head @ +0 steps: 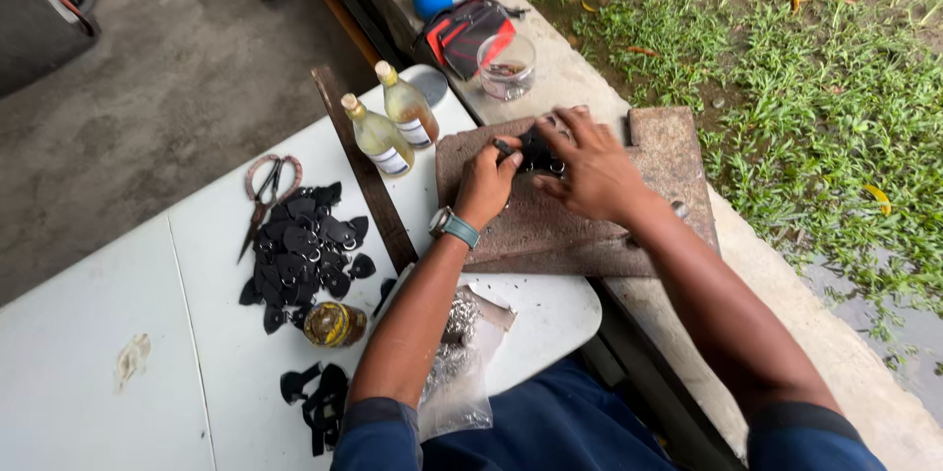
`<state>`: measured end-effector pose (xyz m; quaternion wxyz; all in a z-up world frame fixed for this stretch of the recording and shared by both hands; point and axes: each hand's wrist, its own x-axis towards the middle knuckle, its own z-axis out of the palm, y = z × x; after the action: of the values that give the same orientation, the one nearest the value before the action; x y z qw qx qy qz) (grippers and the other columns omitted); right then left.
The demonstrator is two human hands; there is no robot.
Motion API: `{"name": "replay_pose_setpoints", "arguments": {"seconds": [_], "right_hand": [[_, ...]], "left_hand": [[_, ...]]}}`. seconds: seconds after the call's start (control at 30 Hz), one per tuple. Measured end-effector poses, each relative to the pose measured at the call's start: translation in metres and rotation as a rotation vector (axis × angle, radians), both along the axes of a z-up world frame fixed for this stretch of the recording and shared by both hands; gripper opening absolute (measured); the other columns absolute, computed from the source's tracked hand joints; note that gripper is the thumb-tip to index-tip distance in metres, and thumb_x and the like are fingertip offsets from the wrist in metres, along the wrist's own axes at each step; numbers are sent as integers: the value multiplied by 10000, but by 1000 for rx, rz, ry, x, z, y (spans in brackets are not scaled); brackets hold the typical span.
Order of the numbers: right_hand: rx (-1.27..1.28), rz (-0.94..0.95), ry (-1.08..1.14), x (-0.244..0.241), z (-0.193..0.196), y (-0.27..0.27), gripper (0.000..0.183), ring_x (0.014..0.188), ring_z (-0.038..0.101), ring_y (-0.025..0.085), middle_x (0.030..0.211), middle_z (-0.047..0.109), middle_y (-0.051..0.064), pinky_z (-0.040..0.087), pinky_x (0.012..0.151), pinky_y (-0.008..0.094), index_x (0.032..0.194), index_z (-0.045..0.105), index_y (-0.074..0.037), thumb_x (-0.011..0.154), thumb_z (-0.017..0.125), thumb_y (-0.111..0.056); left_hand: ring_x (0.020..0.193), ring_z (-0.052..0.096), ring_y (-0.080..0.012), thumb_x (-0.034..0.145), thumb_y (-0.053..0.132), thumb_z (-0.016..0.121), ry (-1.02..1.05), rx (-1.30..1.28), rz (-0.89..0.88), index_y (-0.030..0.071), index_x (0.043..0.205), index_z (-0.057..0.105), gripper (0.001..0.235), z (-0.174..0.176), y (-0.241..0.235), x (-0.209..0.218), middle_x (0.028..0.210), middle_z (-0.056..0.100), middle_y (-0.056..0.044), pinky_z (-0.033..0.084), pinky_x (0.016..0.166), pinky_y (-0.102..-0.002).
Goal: The person assembles black leather keychains by inserting metal rings into the leather pieces. They use a hammer to strike the rings on a wooden block to secure them. The person handles the leather pieces, metal rings, and hammer throughout the process.
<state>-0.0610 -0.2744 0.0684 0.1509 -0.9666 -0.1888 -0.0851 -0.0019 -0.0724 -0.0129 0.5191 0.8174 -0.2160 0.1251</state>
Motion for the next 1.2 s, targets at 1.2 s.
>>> {"name": "replay_pose_setpoints", "arguments": {"seconds": [1.2], "right_hand": [[386, 74, -11, -40, -26, 49, 354, 965, 681, 355, 1031, 695, 156, 553, 842, 455, 1115, 637, -64, 801, 771, -157]], "left_hand": [[518, 674, -136, 876, 171, 748, 753, -55, -226, 8, 1124, 690, 303, 29, 50, -43, 702, 713, -82, 475, 428, -295]]}}
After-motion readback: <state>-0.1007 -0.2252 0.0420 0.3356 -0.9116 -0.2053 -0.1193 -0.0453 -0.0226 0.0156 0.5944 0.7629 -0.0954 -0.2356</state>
